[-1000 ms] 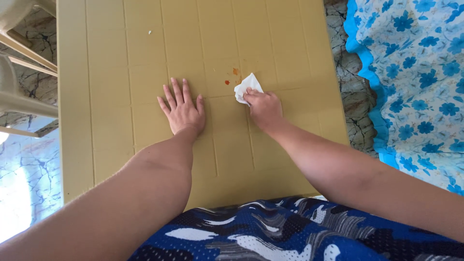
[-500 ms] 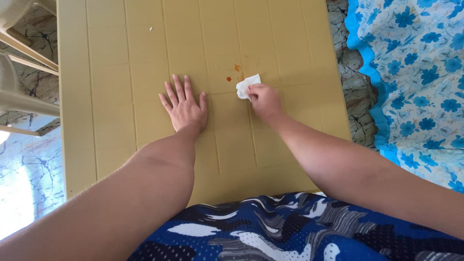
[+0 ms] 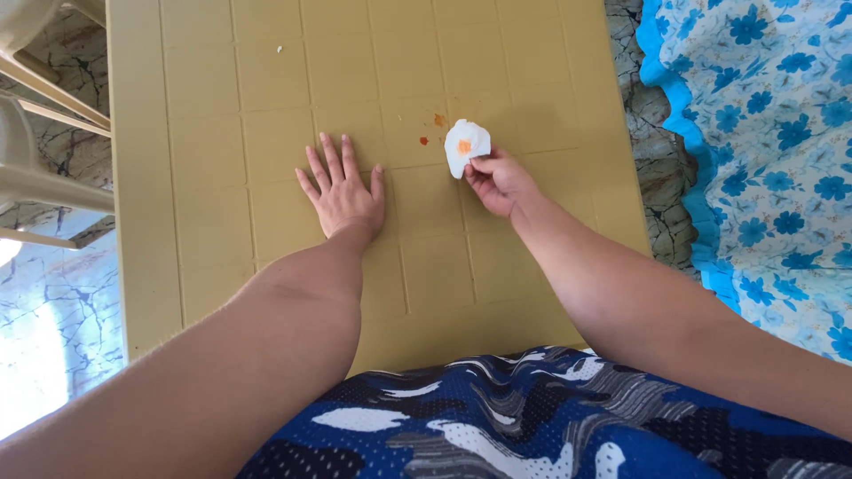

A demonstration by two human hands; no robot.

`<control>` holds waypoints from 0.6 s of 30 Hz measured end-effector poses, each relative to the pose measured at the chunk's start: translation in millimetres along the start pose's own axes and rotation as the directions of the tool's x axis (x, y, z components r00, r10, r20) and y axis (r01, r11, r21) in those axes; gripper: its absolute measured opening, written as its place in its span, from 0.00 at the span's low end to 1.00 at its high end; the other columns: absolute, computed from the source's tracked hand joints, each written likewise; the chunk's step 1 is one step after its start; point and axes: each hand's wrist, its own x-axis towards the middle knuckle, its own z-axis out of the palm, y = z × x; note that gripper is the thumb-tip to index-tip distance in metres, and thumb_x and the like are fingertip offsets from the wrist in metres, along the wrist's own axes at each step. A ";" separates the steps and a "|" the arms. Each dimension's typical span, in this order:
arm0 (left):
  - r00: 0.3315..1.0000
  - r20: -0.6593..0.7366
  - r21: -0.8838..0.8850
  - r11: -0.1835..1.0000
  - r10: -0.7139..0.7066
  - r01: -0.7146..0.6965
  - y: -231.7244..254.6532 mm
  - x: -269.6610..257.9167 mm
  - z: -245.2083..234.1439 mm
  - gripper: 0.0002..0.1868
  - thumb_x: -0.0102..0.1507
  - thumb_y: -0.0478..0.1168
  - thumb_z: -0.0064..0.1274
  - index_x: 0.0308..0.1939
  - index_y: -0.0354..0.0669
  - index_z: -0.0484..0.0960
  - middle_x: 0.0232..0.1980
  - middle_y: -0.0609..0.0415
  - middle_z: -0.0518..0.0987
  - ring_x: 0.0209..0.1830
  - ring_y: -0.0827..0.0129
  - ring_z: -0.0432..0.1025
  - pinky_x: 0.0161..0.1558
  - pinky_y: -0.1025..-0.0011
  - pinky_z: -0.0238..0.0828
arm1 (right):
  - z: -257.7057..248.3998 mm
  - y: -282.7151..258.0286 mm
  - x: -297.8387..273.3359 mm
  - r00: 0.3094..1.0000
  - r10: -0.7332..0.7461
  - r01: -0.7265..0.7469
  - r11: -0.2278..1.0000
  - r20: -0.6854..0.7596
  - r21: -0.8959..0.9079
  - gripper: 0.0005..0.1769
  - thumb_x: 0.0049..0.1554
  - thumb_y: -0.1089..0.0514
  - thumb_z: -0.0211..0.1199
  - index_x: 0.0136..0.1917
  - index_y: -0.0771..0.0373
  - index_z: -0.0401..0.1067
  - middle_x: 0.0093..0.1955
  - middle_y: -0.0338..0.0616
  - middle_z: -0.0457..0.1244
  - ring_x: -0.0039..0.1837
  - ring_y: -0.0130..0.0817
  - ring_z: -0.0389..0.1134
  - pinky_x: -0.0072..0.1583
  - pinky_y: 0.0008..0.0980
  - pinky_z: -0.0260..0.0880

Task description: Wiping a plastic dining table with a wet cloth and clearing items.

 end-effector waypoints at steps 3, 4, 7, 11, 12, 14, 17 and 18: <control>1.000 -0.008 0.001 1.000 -0.002 0.002 0.0 1.2 1.2 0.40 0.70 0.65 0.25 0.82 0.57 0.40 0.85 0.55 0.31 0.84 0.56 0.23 0.78 0.48 0.14 | 13.3 -6.0 2.9 0.985 -0.093 0.092 0.996 -0.143 -0.013 0.26 0.57 0.74 0.55 0.67 0.60 0.66 0.63 0.50 0.64 0.57 0.36 0.70 0.52 0.29 0.75; 1.000 -0.008 0.001 1.000 -0.003 0.003 -0.2 1.0 1.3 0.40 0.70 0.65 0.25 0.82 0.57 0.40 0.85 0.55 0.31 0.84 0.56 0.23 0.78 0.48 0.14 | 27.2 -10.9 -7.5 0.986 -0.092 0.092 0.996 -0.142 -0.012 0.26 0.57 0.74 0.55 0.67 0.60 0.66 0.63 0.50 0.64 0.57 0.36 0.70 0.52 0.29 0.75; 1.000 -0.013 -0.004 1.000 0.000 0.000 0.4 0.9 1.0 0.40 0.70 0.65 0.26 0.83 0.56 0.40 0.86 0.54 0.31 0.84 0.55 0.23 0.78 0.48 0.14 | 45.9 -22.8 -17.1 0.924 -0.173 0.126 0.980 -0.340 -0.157 0.24 0.57 0.75 0.57 0.65 0.61 0.72 0.60 0.50 0.67 0.55 0.33 0.70 0.53 0.25 0.76; 1.000 -0.011 0.004 1.000 -0.008 0.008 -0.5 2.8 1.9 0.40 0.70 0.65 0.27 0.83 0.56 0.40 0.86 0.54 0.31 0.85 0.56 0.24 0.78 0.48 0.14 | 25.3 -29.6 23.7 0.908 -0.352 0.280 0.913 -0.226 -0.297 0.20 0.58 0.76 0.57 0.61 0.66 0.75 0.56 0.48 0.69 0.52 0.33 0.70 0.52 0.28 0.73; 1.000 -0.008 0.008 1.000 -0.013 0.013 -0.8 2.4 3.3 0.40 0.70 0.65 0.27 0.82 0.57 0.40 0.86 0.54 0.31 0.84 0.56 0.24 0.78 0.48 0.14 | 23.3 -31.7 32.2 0.888 -0.424 0.320 0.849 -0.181 -0.421 0.19 0.58 0.76 0.56 0.60 0.66 0.75 0.56 0.48 0.70 0.50 0.33 0.70 0.51 0.28 0.72; 1.000 -0.014 0.012 1.000 -0.015 0.015 -0.7 2.8 3.9 0.40 0.70 0.65 0.27 0.82 0.57 0.40 0.85 0.54 0.31 0.84 0.56 0.24 0.78 0.48 0.14 | 52.5 -39.2 15.4 0.860 -0.498 0.336 0.718 -0.112 -0.610 0.19 0.58 0.75 0.58 0.61 0.64 0.74 0.57 0.46 0.70 0.53 0.31 0.70 0.53 0.27 0.71; 1.000 -0.027 0.002 1.000 -0.013 0.013 -1.7 2.4 3.8 0.40 0.70 0.64 0.28 0.82 0.57 0.40 0.85 0.54 0.32 0.85 0.56 0.24 0.78 0.48 0.14 | 82.4 -45.1 5.3 0.811 -0.585 0.306 0.392 0.021 -0.868 0.20 0.58 0.72 0.59 0.62 0.60 0.75 0.60 0.44 0.69 0.56 0.31 0.71 0.57 0.26 0.72; 0.999 -0.033 -0.014 1.000 -0.008 0.007 -1.7 2.4 3.5 0.41 0.70 0.64 0.29 0.83 0.56 0.41 0.86 0.54 0.32 0.85 0.56 0.24 0.79 0.48 0.15 | 90.0 -46.7 4.6 0.791 -0.608 0.258 0.222 0.074 -0.940 0.21 0.57 0.71 0.57 0.61 0.58 0.77 0.62 0.44 0.68 0.56 0.33 0.71 0.58 0.27 0.73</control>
